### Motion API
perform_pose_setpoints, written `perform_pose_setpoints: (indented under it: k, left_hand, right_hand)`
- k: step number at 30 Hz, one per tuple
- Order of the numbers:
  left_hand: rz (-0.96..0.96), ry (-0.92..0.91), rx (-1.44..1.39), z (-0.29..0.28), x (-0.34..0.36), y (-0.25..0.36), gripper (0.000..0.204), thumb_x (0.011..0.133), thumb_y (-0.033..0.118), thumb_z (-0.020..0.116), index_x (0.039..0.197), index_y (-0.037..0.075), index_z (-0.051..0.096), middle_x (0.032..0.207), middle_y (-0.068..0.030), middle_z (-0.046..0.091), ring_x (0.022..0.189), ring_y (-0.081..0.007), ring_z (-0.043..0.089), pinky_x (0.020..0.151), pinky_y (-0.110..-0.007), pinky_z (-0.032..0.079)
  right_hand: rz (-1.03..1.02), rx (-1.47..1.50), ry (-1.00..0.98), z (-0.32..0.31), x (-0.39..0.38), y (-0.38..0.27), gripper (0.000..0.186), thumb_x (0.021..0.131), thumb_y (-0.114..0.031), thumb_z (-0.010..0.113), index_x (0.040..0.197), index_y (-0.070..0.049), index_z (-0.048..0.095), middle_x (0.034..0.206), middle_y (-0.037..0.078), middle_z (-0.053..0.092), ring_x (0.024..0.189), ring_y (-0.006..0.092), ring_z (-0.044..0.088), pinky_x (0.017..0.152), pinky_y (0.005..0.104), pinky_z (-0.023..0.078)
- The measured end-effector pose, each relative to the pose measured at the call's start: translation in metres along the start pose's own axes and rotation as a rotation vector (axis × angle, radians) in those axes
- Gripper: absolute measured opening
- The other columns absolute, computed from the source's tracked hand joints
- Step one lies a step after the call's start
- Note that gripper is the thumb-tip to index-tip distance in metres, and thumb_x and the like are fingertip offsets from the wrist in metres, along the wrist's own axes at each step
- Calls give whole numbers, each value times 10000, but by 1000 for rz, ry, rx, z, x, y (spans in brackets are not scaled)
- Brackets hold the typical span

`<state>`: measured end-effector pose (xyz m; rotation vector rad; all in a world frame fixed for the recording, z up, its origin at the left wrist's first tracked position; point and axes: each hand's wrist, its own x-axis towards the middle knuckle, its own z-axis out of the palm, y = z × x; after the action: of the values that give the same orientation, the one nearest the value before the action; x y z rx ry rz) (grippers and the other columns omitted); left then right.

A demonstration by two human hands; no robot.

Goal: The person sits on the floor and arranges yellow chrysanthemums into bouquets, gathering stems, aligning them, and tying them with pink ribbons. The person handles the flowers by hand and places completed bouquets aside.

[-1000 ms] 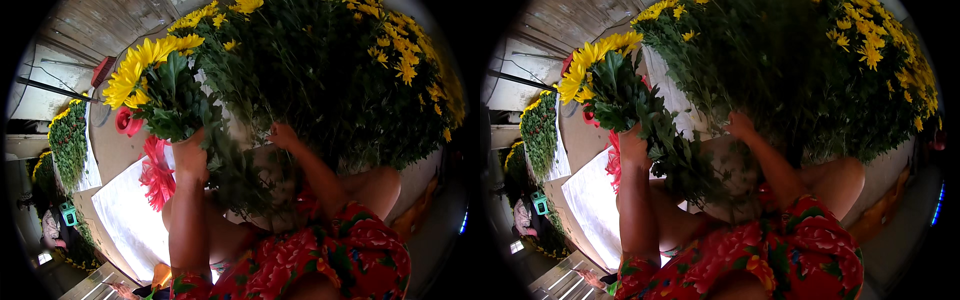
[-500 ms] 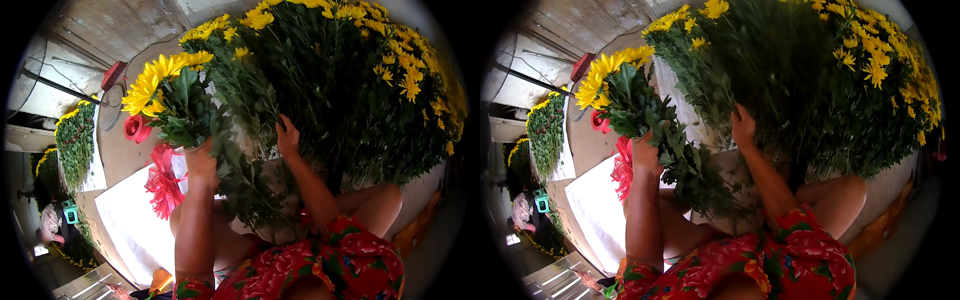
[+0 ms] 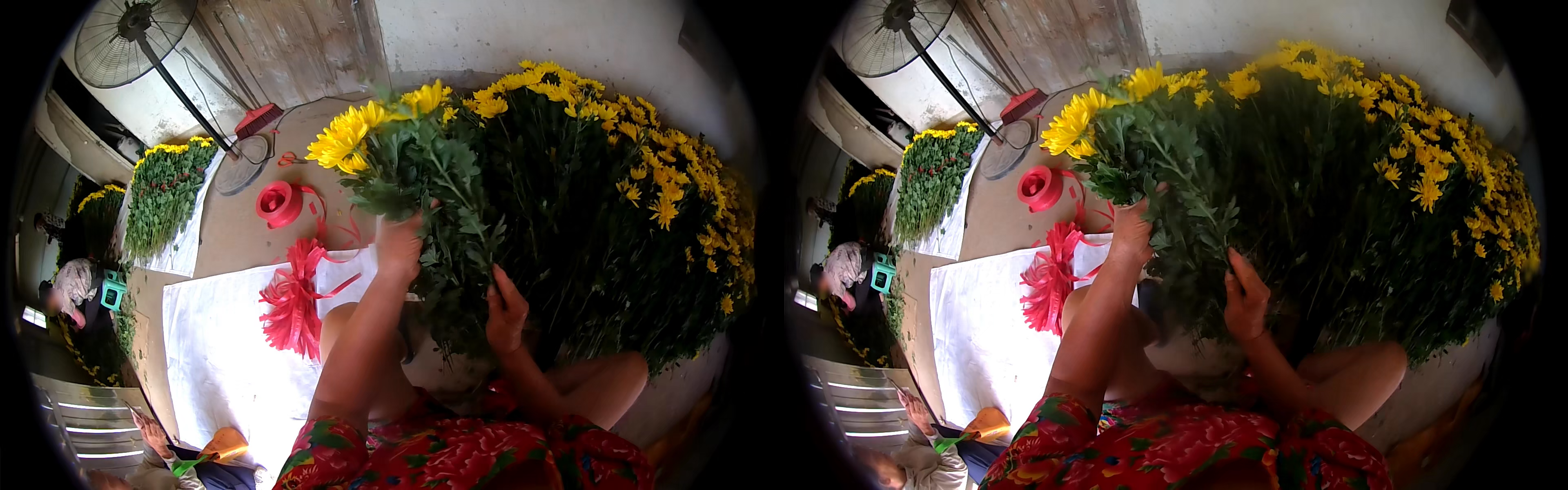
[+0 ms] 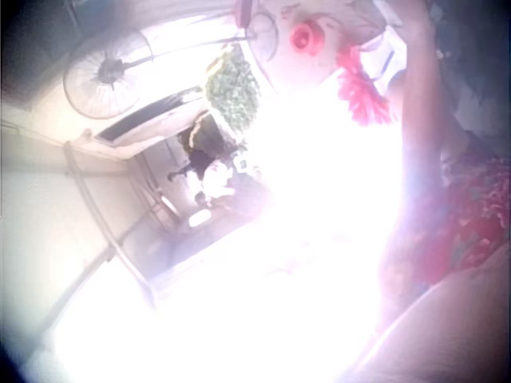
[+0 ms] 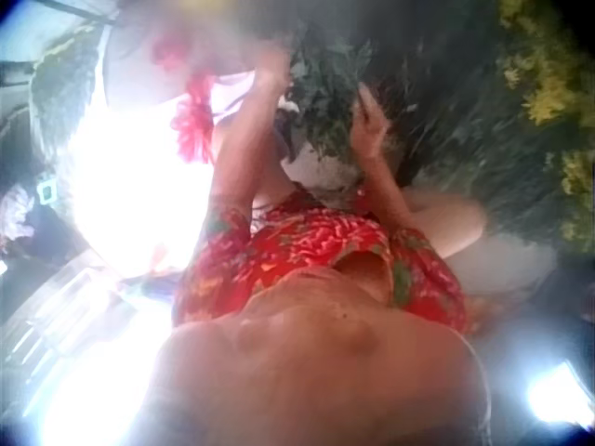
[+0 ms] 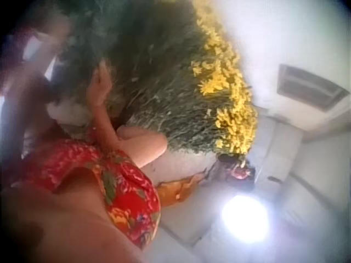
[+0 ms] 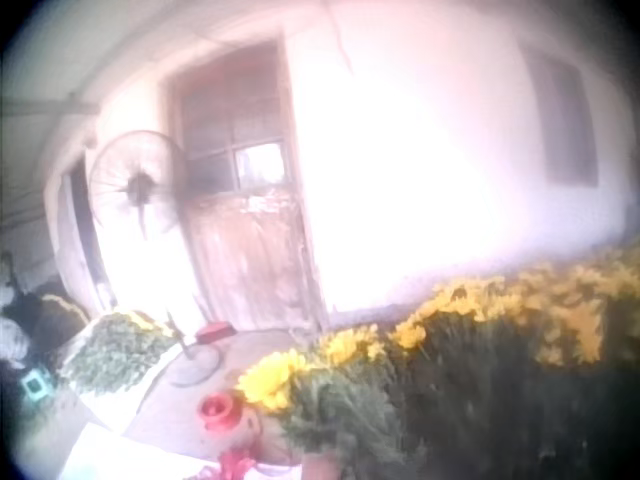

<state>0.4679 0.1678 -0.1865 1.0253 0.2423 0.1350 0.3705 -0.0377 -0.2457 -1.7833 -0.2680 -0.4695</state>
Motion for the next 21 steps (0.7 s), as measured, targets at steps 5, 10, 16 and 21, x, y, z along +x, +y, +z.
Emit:
perform_pose_setpoints:
  k: [5, 10, 16, 21]
  left_hand:
    - [-104, -35, -170, 21, -25, 15, 256, 850, 73, 767, 1091, 25, 695, 991, -63, 711, 854, -169, 671, 758, -342, 557]
    - [-21, -216, -105, 18, -27, 9, 304, 823, 60, 775, 1110, 41, 676, 1022, -78, 702, 864, -199, 690, 744, -364, 583]
    - [65, -168, 29, 25, -28, 0, 290, 857, 61, 724, 1139, 28, 665, 1037, -63, 691, 915, -174, 669, 793, -336, 557]
    - [116, -251, 153, 25, -32, -3, 425, 814, -2, 700, 1230, -7, 614, 1164, -80, 674, 1043, -197, 636, 919, -332, 503]
  right_hand:
    - [-44, -91, -121, 2, -5, -21, 453, 883, 111, 591, 1316, -19, 622, 1077, 167, 702, 869, 212, 679, 769, 301, 529]
    - [-33, -163, -215, -7, -4, -39, 419, 860, 113, 624, 1262, -3, 646, 999, 168, 706, 818, 228, 679, 738, 291, 521]
    - [-359, -165, -13, -10, 49, -72, 293, 808, 31, 730, 1093, -21, 693, 868, 125, 675, 659, 231, 617, 577, 330, 482]
    - [-186, -129, 171, 24, 117, -119, 183, 809, 44, 735, 968, -12, 667, 849, 67, 637, 656, 111, 576, 571, 261, 450]
